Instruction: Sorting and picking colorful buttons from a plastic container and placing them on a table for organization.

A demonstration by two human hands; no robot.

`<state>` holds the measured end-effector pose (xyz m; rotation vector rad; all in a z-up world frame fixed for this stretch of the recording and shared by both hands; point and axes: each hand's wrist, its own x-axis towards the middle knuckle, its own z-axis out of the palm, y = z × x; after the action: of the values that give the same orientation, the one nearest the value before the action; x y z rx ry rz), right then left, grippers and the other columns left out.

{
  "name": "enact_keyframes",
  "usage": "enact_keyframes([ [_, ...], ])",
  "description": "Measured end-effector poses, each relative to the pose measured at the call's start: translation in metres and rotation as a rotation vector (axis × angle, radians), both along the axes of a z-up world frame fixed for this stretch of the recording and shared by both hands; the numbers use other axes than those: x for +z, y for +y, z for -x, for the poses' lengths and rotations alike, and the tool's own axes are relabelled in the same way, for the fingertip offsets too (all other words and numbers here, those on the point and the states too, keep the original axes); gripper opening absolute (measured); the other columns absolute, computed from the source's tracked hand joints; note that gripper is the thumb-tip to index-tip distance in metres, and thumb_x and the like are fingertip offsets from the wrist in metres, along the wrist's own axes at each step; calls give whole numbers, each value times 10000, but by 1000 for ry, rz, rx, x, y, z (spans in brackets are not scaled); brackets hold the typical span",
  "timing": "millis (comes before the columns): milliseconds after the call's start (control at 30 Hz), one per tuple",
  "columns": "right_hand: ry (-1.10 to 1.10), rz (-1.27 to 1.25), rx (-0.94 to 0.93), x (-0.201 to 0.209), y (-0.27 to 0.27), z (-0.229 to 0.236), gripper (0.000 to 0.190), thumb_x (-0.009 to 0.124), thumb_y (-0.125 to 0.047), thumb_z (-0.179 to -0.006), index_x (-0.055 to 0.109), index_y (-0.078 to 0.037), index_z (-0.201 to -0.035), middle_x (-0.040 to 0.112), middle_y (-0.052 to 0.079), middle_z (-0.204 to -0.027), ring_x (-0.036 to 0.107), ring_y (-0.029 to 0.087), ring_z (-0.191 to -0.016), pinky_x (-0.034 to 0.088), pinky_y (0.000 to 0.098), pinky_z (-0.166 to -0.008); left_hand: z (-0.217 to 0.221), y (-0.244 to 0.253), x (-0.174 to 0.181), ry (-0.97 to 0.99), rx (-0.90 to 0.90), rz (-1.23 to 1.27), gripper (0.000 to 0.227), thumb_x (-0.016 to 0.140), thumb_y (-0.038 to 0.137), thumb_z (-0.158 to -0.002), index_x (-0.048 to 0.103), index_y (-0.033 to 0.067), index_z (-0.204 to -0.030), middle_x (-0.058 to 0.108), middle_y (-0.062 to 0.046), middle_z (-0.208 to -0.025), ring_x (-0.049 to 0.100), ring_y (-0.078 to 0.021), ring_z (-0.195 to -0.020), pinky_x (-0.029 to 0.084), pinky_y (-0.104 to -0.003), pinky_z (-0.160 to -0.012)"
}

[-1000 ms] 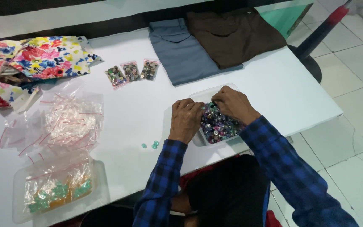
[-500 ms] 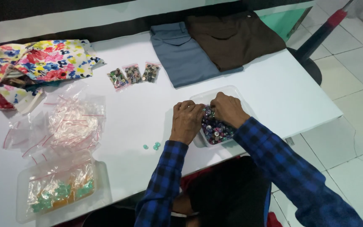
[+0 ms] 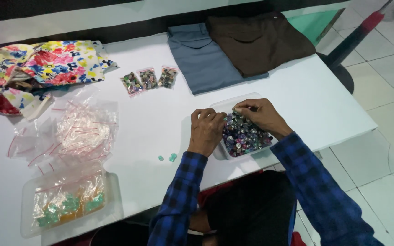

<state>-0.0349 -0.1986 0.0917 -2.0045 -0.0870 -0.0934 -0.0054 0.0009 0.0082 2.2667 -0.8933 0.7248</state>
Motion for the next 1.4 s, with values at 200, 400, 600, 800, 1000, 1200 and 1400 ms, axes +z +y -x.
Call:
enact_keyframes([
  [200, 86, -119, 71, 21, 11, 7, 179, 701, -149, -964, 782, -6, -1033, 598, 55, -593, 533, 82, -558, 419, 224, -527, -2, 1, 0, -47, 2, -14, 136, 712, 228, -925, 697, 216, -1059, 720, 9, -806, 646, -181, -1042, 316, -498, -1111],
  [400, 120, -124, 100, 12, 9, 4, 167, 730, -156, -933, 780, -15, -1006, 608, 38, -593, 545, 70, -551, 414, 187, -520, -3, -2, 0, -89, 27, -36, 145, 758, 206, -880, 704, 219, -1014, 738, 20, -811, 657, -180, -1024, 277, -531, -1132],
  [600, -51, 102, 134, 3, 9, 3, 174, 728, -148, -941, 794, -43, -1064, 697, 109, -724, 569, 124, -714, 476, 292, -596, 2, -2, 13, -285, 52, -7, 135, 773, 162, -851, 686, 184, -952, 737, -12, -838, 664, -188, -976, 315, -540, -1132],
  [800, -241, 251, -12, 42, 54, 43, 162, 713, -163, -997, 766, -60, -1110, 736, 182, -886, 678, 265, -740, 522, 404, -621, 44, 30, 52, -389, 102, 163, 103, 727, 131, -913, 699, 138, -1012, 702, -35, -923, 657, -203, -957, 417, -474, -1085],
  [1000, -555, 328, -58, 44, 141, 103, 130, 781, -114, -920, 802, -167, -1036, 746, 7, -919, 648, 155, -608, 532, 266, -513, 106, 120, 41, -292, 247, 192, 155, 777, 193, -911, 753, 150, -1058, 743, -29, -965, 694, -222, -919, 547, -364, -891],
  [1200, -534, 476, 19, -60, 188, 110, 93, 731, -164, -935, 761, -181, -1022, 717, -4, -924, 716, 192, -653, 595, 292, -551, 129, 187, -18, -35, 350, -3, 97, 743, 224, -923, 723, 184, -1008, 728, 2, -840, 714, -204, -838, 534, -308, -727],
  [1400, -522, 518, 60, -86, 198, 101, 73, 758, -189, -903, 770, -221, -968, 729, -19, -910, 736, 195, -763, 598, 275, -609, 128, 186, -16, 94, 248, 96, 60, 717, 192, -948, 728, 158, -996, 738, 0, -889, 694, -214, -904, 523, -319, -791],
])
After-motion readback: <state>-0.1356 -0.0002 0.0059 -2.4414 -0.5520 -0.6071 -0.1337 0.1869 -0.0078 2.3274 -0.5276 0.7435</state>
